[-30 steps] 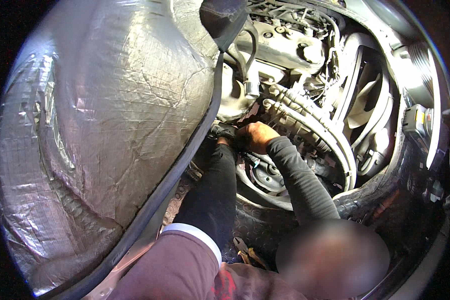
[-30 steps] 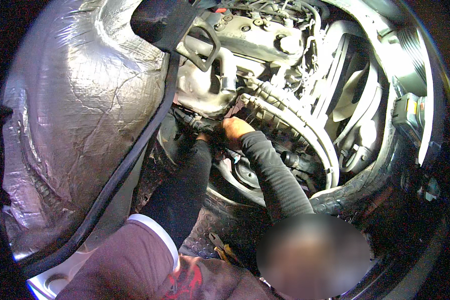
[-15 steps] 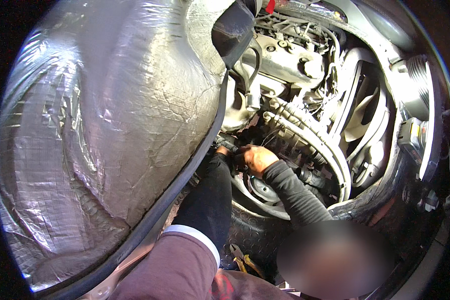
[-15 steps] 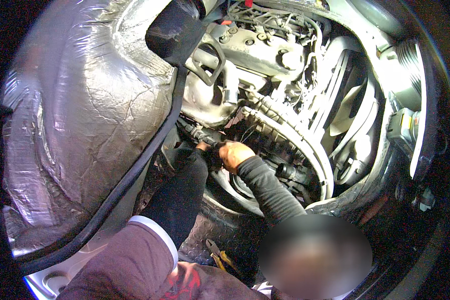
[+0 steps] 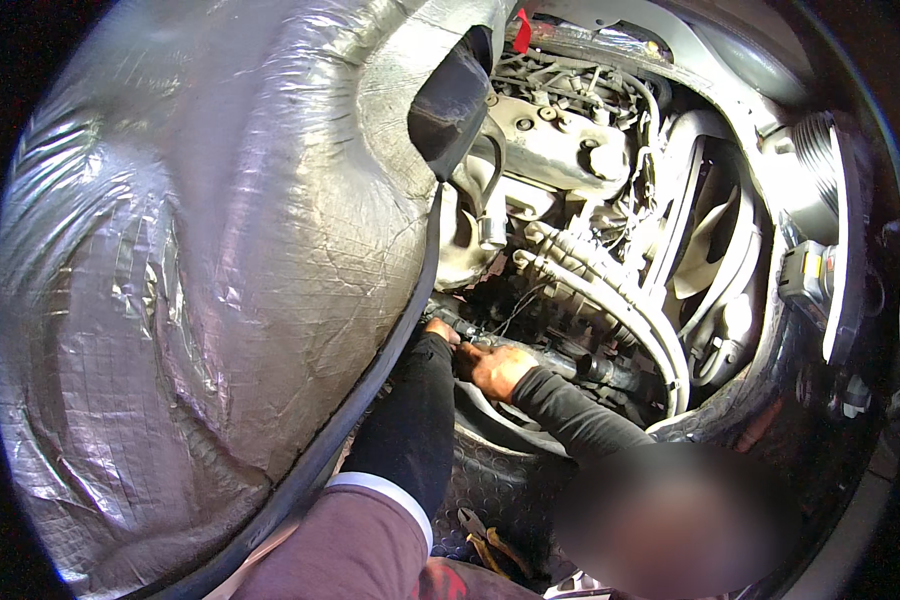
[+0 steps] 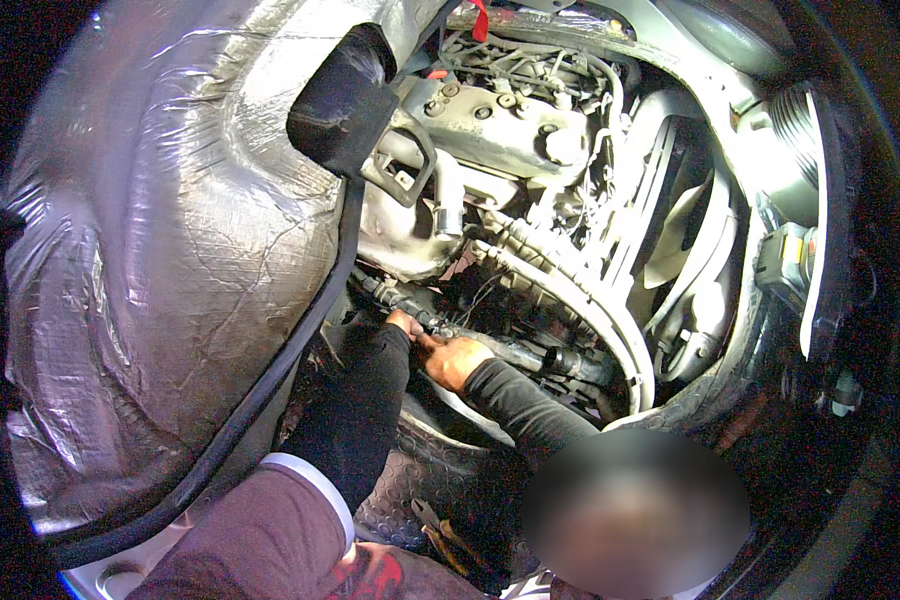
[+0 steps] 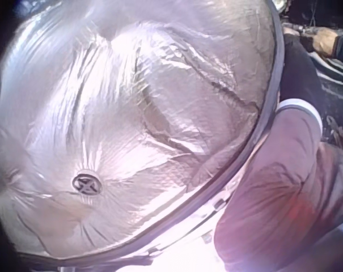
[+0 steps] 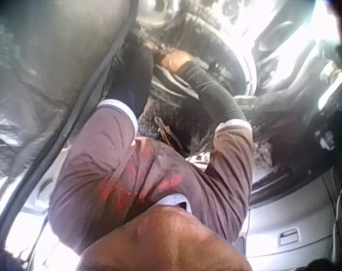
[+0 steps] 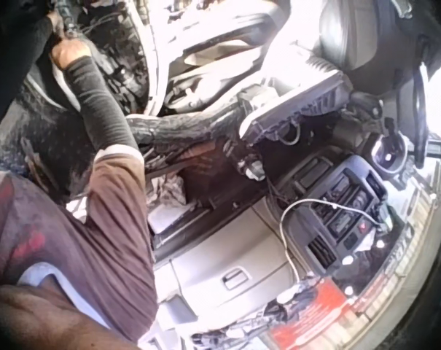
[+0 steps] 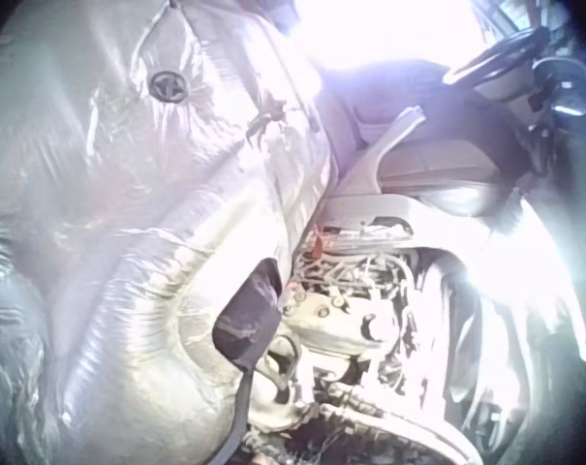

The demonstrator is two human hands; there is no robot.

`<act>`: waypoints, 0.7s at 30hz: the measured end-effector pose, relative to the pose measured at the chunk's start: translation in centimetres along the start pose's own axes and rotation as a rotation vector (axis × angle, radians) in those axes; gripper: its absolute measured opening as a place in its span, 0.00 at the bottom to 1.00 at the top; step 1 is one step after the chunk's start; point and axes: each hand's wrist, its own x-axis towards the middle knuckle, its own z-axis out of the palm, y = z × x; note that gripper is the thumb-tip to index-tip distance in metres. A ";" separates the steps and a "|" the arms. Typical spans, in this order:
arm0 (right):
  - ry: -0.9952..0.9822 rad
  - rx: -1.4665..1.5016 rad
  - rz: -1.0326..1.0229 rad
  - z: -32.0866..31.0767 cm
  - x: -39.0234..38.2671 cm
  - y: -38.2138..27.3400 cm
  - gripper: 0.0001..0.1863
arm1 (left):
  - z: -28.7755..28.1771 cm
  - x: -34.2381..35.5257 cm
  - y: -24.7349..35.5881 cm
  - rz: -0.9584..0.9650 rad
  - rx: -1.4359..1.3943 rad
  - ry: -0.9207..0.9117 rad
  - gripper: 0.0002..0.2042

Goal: The person works inside a van's engine bay, using a wrench to tighten bolts on engine components and handling hoses and connectors. The person repeatedly reaches into the engine compartment, adjusts parts, and uses tools to secure connections.

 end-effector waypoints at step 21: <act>0.049 -0.116 0.306 -1.1 3.6 2.6 0.20 | -0.3 -0.7 -0.7 0.032 0.072 0.059 0.27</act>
